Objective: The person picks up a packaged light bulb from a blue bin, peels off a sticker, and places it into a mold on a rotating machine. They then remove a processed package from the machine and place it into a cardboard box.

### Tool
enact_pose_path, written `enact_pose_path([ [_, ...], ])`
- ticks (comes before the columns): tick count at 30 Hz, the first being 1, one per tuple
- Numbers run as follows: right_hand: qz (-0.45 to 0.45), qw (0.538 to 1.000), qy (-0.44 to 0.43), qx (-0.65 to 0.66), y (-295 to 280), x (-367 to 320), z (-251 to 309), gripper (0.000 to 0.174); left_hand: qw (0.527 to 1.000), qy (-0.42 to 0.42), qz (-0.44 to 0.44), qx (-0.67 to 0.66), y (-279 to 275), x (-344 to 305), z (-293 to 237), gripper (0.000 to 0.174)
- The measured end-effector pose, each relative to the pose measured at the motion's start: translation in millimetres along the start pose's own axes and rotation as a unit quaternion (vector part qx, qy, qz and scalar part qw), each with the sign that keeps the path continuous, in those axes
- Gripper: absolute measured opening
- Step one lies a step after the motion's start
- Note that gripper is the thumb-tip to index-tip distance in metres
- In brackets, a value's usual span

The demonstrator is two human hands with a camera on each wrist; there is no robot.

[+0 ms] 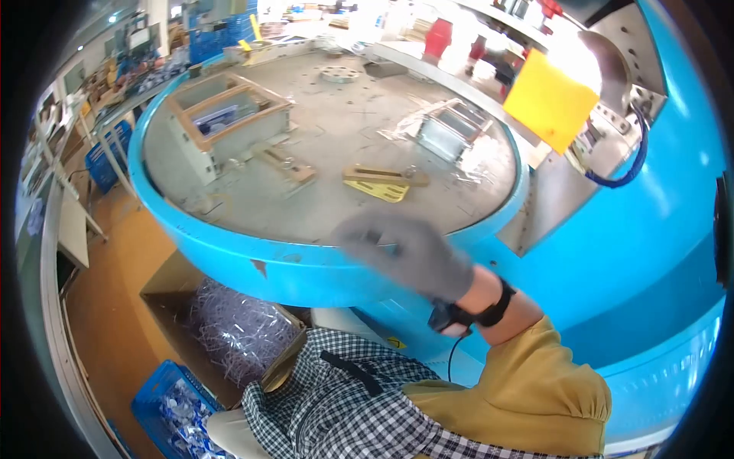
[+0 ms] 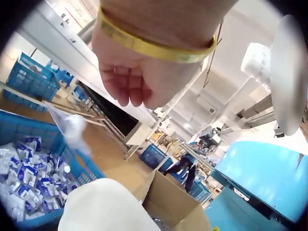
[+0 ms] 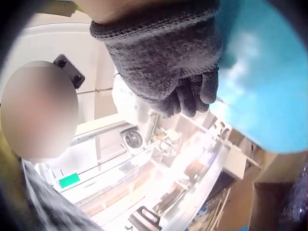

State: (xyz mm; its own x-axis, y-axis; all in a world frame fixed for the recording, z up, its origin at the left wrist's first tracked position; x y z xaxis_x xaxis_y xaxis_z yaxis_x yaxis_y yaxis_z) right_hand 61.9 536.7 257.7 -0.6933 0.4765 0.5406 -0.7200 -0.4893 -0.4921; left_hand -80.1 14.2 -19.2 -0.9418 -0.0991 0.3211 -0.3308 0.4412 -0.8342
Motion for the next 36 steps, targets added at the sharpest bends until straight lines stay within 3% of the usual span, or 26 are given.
enact_pose_path([
  [1,-0.026,0.997,0.066,-0.038,-25.8,9.2,-1.2,0.017,0.998,-0.022,0.033,-0.045,22.0,-2.1,-1.0,0.032],
  [2,-0.061,0.995,0.074,-0.018,-46.6,17.7,-13.1,0.017,0.993,-0.044,0.067,-0.087,42.1,-5.2,-0.7,0.035],
  [3,-0.096,0.992,0.083,0.003,-67.2,25.3,-29.1,0.017,0.996,-0.017,0.086,-0.027,36.9,-8.9,-42.8,0.040],
  [4,-0.118,0.985,0.119,-0.029,-87.7,31.6,-46.7,0.015,0.978,-0.044,0.111,-0.174,61.5,-16.2,-44.3,0.040],
  [6,-0.137,0.979,0.146,-0.037,-126.1,38.1,-85.4,0.024,0.961,-0.004,0.198,-0.193,109.1,-23.5,-46.8,0.037],
  [7,-0.176,0.967,0.185,-0.013,-149.8,40.1,-110.5,0.022,0.967,0.074,0.178,-0.165,96.5,-24.0,-82.8,0.035],
  [8,-0.235,0.942,0.218,0.099,-175.9,43.8,-139.3,0.017,0.966,0.152,0.155,-0.141,84.7,-26.3,-123.5,0.033],
  [9,-0.320,0.906,0.210,0.181,-208.0,46.2,-168.8,0.015,0.964,0.154,0.175,-0.124,92.2,-29.2,-130.4,0.036],
  [10,-0.341,0.883,0.227,0.230,-245.7,49.7,-206.1,0.015,0.962,0.161,0.183,-0.125,99.6,-32.0,-129.1,0.036],
  [11,-0.349,0.888,0.225,0.199,-266.3,54.0,-212.9,0.018,0.958,0.155,0.218,-0.106,112.8,-36.7,-118.6,0.038],
  [12,-0.455,0.792,0.268,0.308,-295.6,50.7,-246.8,0.020,0.953,0.148,0.251,-0.087,124.0,-41.5,-115.2,0.041],
  [13,-0.477,0.781,0.272,0.297,-312.6,53.2,-255.0,0.018,0.939,0.056,0.331,-0.077,128.5,-43.5,-109.7,0.062],
  [14,-0.498,0.770,0.276,0.287,-328.1,56.3,-264.0,0.017,0.938,0.058,0.334,-0.076,135.0,-43.5,-114.1,0.062],
  [15,-0.501,0.769,0.277,0.284,-350.7,60.9,-292.7,0.017,0.938,0.074,0.332,-0.071,135.8,-43.7,-120.9,0.060],
  [17,-0.380,0.909,0.114,0.128,-394.3,83.1,-337.6,0.020,0.938,0.102,0.324,-0.063,138.5,-47.5,-134.8,0.056],
  [18,-0.379,0.909,0.116,0.126,-389.2,83.0,-324.0,0.020,0.938,0.116,0.321,-0.058,139.2,-48.8,-140.9,0.055],
  [19,-0.317,0.900,0.033,-0.298,-368.5,88.4,-268.7,0.024,0.938,0.130,0.317,-0.053,139.7,-50.3,-146.3,0.053],
  [20,-0.194,0.719,-0.055,-0.665,-338.2,93.7,-242.4,0.027,0.937,0.145,0.313,-0.047,139.8,-50.1,-150.9,0.051],
  [21,-0.193,0.719,-0.051,-0.666,-340.8,97.1,-251.4,0.027,0.937,0.161,0.309,-0.041,139.9,-49.4,-155.2,0.049],
  [23,-0.243,0.815,-0.034,-0.525,-358.2,105.4,-268.8,0.033,0.934,0.195,0.297,-0.031,137.4,-47.3,-166.4,0.046],
  [30,-0.192,0.786,-0.005,-0.588,-351.9,109.2,-281.8,0.036,0.921,0.303,0.246,-0.001,121.9,-40.0,-184.6,0.034],
  [34,-0.176,0.760,-0.024,-0.625,-333.0,104.0,-249.9,0.033,0.912,0.352,0.212,0.015,111.2,-38.6,-186.4,0.027],
  [36,-0.231,0.731,-0.126,-0.629,-329.9,103.0,-234.8,0.031,0.906,0.374,0.194,0.023,105.9,-38.7,-187.5,0.024],
])
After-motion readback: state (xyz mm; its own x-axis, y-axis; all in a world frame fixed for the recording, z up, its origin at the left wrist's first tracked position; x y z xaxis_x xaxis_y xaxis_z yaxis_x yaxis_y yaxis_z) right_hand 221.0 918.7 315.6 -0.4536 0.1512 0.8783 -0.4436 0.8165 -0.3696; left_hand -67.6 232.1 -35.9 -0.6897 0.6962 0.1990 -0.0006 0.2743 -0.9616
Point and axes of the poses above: each hand's wrist, its own x-axis towards the middle knuckle, its own y-axis out of the palm, z = x × y, the point moved 7 cm from there along x, towards the middle knuckle, and after that the axes turned 10 degrees about -z, right-handed, at the moved point
